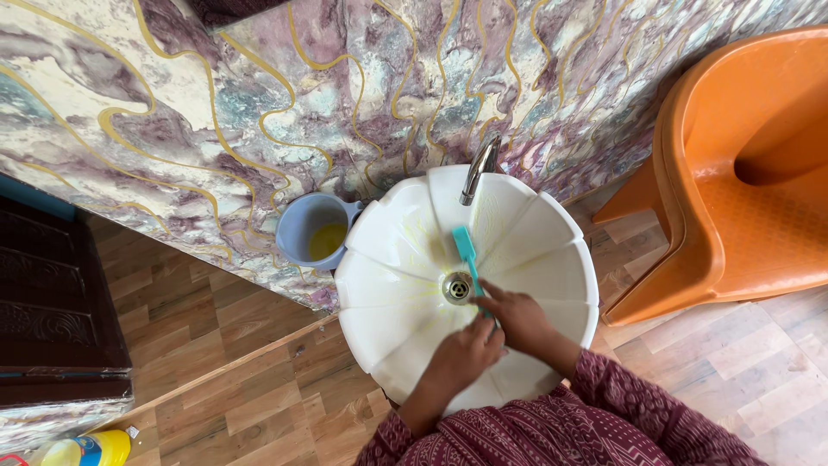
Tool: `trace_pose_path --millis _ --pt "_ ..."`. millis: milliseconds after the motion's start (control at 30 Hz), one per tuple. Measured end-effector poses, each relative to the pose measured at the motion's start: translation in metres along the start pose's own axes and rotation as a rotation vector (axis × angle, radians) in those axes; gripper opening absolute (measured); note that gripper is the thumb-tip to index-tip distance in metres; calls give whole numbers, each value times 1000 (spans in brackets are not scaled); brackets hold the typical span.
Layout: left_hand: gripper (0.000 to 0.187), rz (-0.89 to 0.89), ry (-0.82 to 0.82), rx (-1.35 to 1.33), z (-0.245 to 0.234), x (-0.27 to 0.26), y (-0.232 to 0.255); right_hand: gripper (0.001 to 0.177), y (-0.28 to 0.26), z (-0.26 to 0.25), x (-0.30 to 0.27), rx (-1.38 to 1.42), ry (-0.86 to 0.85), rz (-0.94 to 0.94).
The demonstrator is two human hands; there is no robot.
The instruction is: The person scrubs the inside of a white, flower-shaped sink using a teal brush. They move the brush in circular motions to clean the basin and the drain area.
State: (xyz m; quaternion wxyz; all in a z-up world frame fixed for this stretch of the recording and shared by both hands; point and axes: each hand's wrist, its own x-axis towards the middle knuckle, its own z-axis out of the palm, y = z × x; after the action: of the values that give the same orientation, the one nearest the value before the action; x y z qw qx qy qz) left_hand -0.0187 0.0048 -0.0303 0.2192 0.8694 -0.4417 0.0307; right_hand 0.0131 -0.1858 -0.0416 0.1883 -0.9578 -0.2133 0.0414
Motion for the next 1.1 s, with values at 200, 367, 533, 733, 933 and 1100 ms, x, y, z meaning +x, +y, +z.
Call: trace_pose_path --millis 200,367,533,733,933,1100 --pt "26 -164 3 19 -12 20 -27 52 7 1 47 -177 27 55" --pt "30 -104 55 42 -17 15 -29 60 11 22 48 -97 124 -56" --pt "29 31 155 -2 -8 -26 4 61 -5 43 4 -101 -59 -63" --pt "24 -140 192 88 -26 19 -48 56 2 5 88 -209 148 -92" --pt "31 -126 -7 -46 -23 -21 -8 62 -9 41 27 -39 -107 -128" --pt "24 -140 109 6 -22 -19 -12 62 -13 28 42 -123 -104 -128"
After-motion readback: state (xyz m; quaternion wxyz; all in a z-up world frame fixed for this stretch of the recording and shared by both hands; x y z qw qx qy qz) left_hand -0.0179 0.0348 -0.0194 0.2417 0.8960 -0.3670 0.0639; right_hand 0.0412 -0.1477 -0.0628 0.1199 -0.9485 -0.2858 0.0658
